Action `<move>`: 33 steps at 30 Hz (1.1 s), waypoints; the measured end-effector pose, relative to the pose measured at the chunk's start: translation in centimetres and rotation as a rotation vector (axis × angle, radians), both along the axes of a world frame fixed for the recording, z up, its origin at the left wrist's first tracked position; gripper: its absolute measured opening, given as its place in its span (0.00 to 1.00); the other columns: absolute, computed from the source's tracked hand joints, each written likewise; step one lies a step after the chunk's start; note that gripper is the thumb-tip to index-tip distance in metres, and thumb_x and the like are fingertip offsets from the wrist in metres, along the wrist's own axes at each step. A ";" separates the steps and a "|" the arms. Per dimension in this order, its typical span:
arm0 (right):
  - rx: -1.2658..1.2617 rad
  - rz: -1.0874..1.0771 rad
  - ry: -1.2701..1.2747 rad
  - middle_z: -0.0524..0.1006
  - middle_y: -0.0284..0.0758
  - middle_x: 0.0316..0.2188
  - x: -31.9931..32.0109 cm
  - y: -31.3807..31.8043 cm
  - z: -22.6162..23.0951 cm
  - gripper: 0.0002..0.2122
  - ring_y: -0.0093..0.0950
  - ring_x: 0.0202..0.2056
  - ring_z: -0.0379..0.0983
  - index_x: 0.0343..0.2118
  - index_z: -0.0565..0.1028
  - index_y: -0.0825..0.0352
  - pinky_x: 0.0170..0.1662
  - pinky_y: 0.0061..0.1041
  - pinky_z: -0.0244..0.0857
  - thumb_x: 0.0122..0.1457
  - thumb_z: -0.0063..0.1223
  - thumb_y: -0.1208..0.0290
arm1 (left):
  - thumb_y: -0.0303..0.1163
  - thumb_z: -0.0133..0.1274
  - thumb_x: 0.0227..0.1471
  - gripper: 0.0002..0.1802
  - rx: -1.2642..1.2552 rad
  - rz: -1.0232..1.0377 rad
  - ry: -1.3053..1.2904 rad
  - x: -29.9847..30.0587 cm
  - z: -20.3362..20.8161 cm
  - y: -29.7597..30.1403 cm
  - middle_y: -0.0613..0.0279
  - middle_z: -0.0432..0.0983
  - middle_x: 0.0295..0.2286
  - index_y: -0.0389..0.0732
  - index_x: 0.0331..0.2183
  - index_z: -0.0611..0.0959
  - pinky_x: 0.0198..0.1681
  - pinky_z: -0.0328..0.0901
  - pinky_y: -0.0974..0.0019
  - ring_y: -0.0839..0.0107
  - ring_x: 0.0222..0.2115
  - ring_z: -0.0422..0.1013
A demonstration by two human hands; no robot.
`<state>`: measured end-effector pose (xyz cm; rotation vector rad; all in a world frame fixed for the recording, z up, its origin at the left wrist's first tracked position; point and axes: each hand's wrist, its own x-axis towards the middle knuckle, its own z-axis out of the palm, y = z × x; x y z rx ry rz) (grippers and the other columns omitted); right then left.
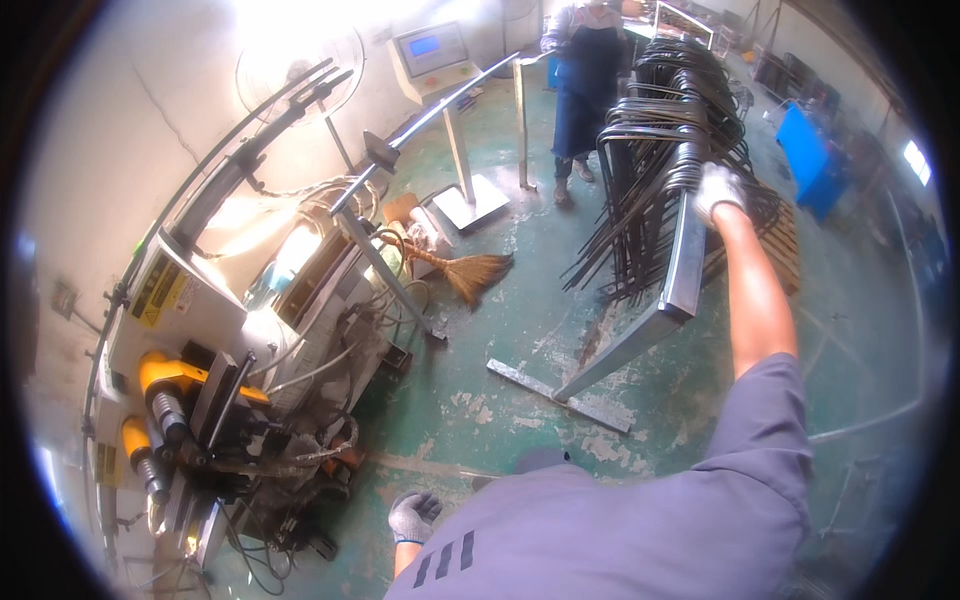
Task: The person picks up a bundle of metal tubing from a stack on the floor and feeds them into an industrial bending machine, repeatedly aligning the tubes with the rollers and cycling the machine by hand.
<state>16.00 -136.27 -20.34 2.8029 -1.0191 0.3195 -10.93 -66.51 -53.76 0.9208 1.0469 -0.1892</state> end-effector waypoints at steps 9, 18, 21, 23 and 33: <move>0.553 0.341 -0.378 0.84 0.45 0.49 18.1 8.4 -0.2 0.24 0.41 0.51 0.80 0.53 0.81 0.66 0.58 0.35 0.70 0.59 0.66 0.54 | 0.19 0.50 0.57 0.17 0.028 -0.164 -0.173 6.9 2.3 -3.0 0.40 0.81 0.37 0.30 0.49 0.75 0.35 0.80 0.50 0.49 0.32 0.82; 1.058 0.175 -0.545 0.82 0.39 0.41 42.6 11.4 -12.5 0.28 0.33 0.40 0.78 0.49 0.82 0.70 0.46 0.37 0.71 0.62 0.63 0.45 | 0.17 0.49 0.58 0.16 0.089 0.216 -0.158 8.7 3.8 -6.4 0.42 0.82 0.35 0.33 0.48 0.74 0.32 0.79 0.53 0.51 0.29 0.81; 1.526 0.064 -0.679 0.81 0.36 0.45 46.5 14.8 -14.3 0.28 0.31 0.41 0.78 0.52 0.81 0.67 0.45 0.37 0.71 0.59 0.66 0.45 | 0.18 0.50 0.58 0.17 0.100 0.314 -0.042 5.9 4.7 -8.2 0.42 0.82 0.35 0.32 0.50 0.73 0.32 0.79 0.54 0.51 0.31 0.82; 1.666 0.121 -0.723 0.81 0.32 0.32 49.2 13.1 -16.4 0.17 0.29 0.33 0.77 0.37 0.82 0.60 0.38 0.37 0.71 0.60 0.66 0.49 | 0.18 0.50 0.58 0.17 0.058 0.404 -0.056 5.0 3.9 -7.9 0.43 0.82 0.34 0.32 0.50 0.73 0.32 0.78 0.54 0.52 0.30 0.82; 1.878 0.075 -0.978 0.79 0.33 0.24 39.5 31.1 -14.4 0.03 0.26 0.23 0.76 0.33 0.79 0.70 0.23 0.28 0.68 0.60 0.58 0.76 | 0.18 0.52 0.57 0.19 -0.093 0.635 -0.177 -1.4 -3.7 -3.4 0.43 0.81 0.37 0.37 0.51 0.74 0.33 0.78 0.48 0.50 0.31 0.80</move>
